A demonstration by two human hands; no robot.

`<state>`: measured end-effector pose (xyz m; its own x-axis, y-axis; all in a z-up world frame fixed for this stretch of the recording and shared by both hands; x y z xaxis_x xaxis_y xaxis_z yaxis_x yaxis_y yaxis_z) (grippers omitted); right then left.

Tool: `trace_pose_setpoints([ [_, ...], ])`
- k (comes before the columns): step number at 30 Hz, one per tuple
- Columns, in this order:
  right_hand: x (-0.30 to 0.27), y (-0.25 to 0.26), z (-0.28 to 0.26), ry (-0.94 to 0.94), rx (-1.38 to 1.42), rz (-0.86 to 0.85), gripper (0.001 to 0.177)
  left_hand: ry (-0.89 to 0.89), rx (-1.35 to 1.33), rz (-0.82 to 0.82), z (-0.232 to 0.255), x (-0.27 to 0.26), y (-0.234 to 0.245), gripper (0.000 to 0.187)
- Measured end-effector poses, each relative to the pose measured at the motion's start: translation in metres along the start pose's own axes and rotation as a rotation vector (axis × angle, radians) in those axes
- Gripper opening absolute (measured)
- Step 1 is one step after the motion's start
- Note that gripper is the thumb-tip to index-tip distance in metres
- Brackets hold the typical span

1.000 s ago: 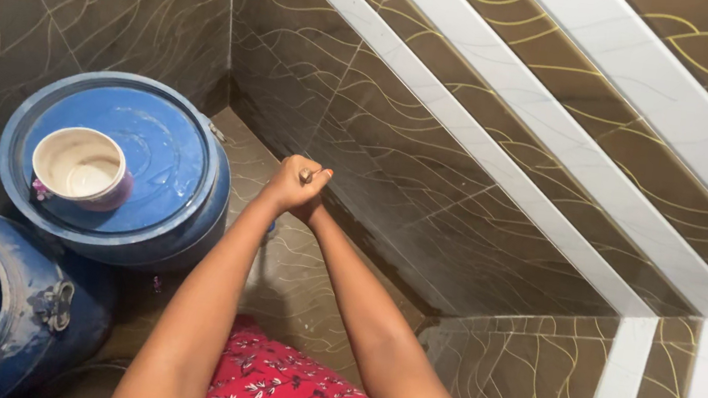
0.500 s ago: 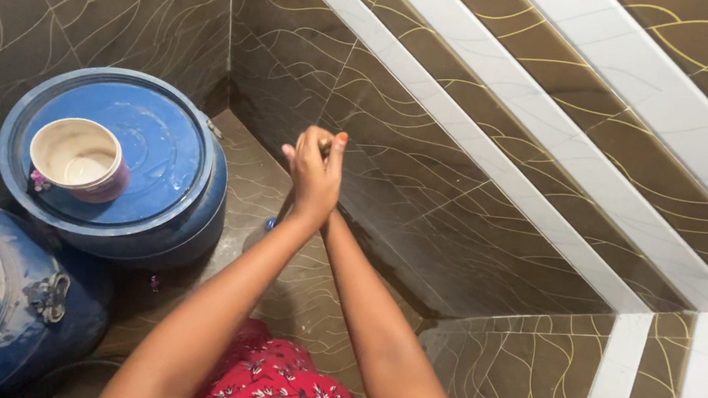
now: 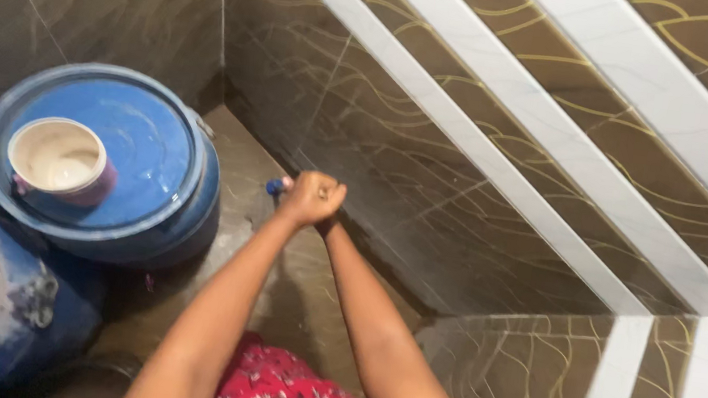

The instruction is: The person uses a plunger on a floor drain by hand and then rinses a mop in a bucket of water.

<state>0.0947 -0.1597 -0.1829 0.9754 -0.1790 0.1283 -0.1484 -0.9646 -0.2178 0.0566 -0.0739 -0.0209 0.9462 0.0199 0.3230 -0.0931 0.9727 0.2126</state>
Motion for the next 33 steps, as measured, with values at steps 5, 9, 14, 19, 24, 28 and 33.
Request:
trace_pose_setpoints([
  [5,0.008,-0.007,-0.018,0.318,-0.339,-0.009,0.031,0.003,0.03,-0.049,0.01,0.026,-0.005,0.04],
  [9,0.009,-0.006,-0.011,0.172,-0.279,-0.059,0.028,0.029,-0.035,-0.104,0.009,0.024,-0.019,0.034],
  [14,0.004,-0.001,-0.025,0.269,-0.369,-0.118,0.024,0.03,-0.057,-0.125,0.007,0.027,-0.036,0.037],
  [19,0.003,0.0,-0.026,0.169,-0.222,-0.137,0.018,0.042,-0.084,-0.144,0.003,0.031,-0.04,0.036],
  [24,-0.003,0.0,-0.012,0.018,-0.267,-0.158,0.022,0.1,-0.161,-0.188,-0.004,0.03,-0.038,0.041],
  [28,-0.017,-0.004,-0.016,0.056,-0.318,-0.172,0.028,0.103,-0.179,-0.221,0.005,0.027,-0.03,0.041],
  [33,-0.015,-0.025,-0.045,0.174,-0.2,-0.088,0.026,0.179,-0.093,0.226,0.047,0.016,0.032,0.04],
])
Point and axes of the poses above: each hand's wrist, its own x-axis towards the middle knuckle, its own y-axis out of the back of the hand, z = x × y, the point moved 10 cm from there along x, towards the middle knuckle, and after that the axes turned 14 degrees about z, right-handed, at the moved point
